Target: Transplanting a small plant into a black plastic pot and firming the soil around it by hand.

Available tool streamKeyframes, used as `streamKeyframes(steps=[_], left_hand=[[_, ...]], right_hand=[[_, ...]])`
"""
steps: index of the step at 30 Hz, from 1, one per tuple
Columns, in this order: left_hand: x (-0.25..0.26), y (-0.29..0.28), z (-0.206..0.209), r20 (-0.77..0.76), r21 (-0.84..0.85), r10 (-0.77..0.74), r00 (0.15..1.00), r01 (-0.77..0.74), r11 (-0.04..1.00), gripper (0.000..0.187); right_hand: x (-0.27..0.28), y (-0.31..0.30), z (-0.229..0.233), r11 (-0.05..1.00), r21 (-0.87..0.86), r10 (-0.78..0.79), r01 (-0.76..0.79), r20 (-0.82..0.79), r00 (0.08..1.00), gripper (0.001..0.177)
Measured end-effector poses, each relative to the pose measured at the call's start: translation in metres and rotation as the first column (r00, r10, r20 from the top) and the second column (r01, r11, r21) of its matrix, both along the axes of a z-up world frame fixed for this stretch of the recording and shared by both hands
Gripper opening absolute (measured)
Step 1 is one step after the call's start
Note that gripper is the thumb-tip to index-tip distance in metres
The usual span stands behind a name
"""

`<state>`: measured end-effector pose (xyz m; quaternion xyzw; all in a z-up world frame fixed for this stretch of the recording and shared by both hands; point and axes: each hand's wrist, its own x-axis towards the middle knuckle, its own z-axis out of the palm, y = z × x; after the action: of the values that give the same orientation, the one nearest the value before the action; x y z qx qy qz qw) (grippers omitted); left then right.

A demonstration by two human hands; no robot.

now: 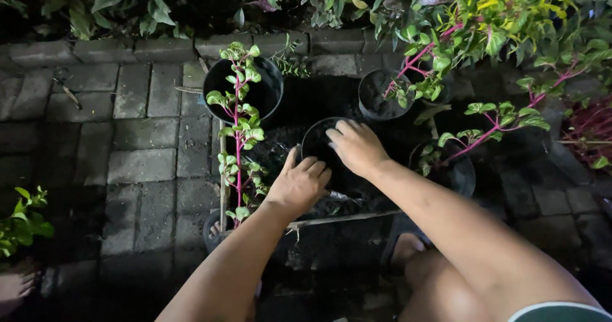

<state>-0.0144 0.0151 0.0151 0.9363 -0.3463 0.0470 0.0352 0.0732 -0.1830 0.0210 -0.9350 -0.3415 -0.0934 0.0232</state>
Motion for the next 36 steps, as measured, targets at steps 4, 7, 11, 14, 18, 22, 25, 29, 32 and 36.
streamKeyframes(steps=[4, 7, 11, 14, 18, 22, 25, 29, 32, 36], left_hand=[[0.001, 0.002, -0.007, 0.041, -0.019, -0.022, 0.999, 0.022, 1.000, 0.051], [0.002, 0.003, -0.007, 0.072, -0.050, -0.036, 0.997, 0.040, 0.998, 0.045], [0.004, 0.005, 0.000, 0.073, -0.042, -0.025, 0.997, 0.029, 0.999, 0.048], [0.002, 0.006, 0.004, 0.073, -0.059, -0.014, 0.997, 0.018, 0.998, 0.050], [0.003, 0.009, -0.004, 0.075, -0.080, 0.012, 0.997, -0.005, 0.997, 0.054], [0.007, 0.015, -0.007, 0.124, -0.071, -0.008, 0.992, 0.017, 0.997, 0.052], [0.007, 0.015, -0.009, 0.144, -0.113, -0.027, 0.989, 0.043, 0.993, 0.052], [0.005, 0.014, -0.005, 0.129, -0.085, -0.029, 0.991, 0.040, 0.996, 0.045], [0.006, 0.015, -0.005, 0.141, -0.086, -0.036, 0.989, 0.048, 0.995, 0.044], [0.012, 0.015, -0.011, 0.123, -0.072, -0.051, 0.991, 0.060, 0.996, 0.042]], right_hand=[[0.010, 0.004, -0.027, 1.000, 0.030, 0.006, -0.009, 0.096, 0.995, 0.015], [0.010, 0.006, -0.020, 0.999, 0.029, 0.025, -0.028, 0.114, 0.993, 0.009], [0.010, -0.011, 0.011, 0.977, 0.200, -0.077, 0.075, 0.006, 0.997, 0.013], [0.010, -0.038, 0.035, 0.934, 0.309, -0.159, 0.179, -0.090, 0.983, 0.013], [0.008, -0.066, 0.054, 0.901, 0.357, -0.201, 0.245, -0.157, 0.967, 0.023], [-0.021, -0.055, 0.085, 0.933, 0.258, -0.169, 0.252, -0.306, 0.937, 0.020], [-0.049, -0.032, 0.119, 0.974, 0.174, -0.043, 0.147, -0.492, 0.870, 0.027], [-0.078, -0.011, 0.120, 0.975, -0.196, -0.050, -0.107, -0.656, 0.753, 0.068], [-0.086, -0.013, 0.099, 0.937, -0.291, -0.012, -0.193, -0.578, 0.816, 0.070], [-0.092, -0.019, 0.086, 0.942, -0.275, 0.025, -0.194, -0.517, 0.855, 0.068]])
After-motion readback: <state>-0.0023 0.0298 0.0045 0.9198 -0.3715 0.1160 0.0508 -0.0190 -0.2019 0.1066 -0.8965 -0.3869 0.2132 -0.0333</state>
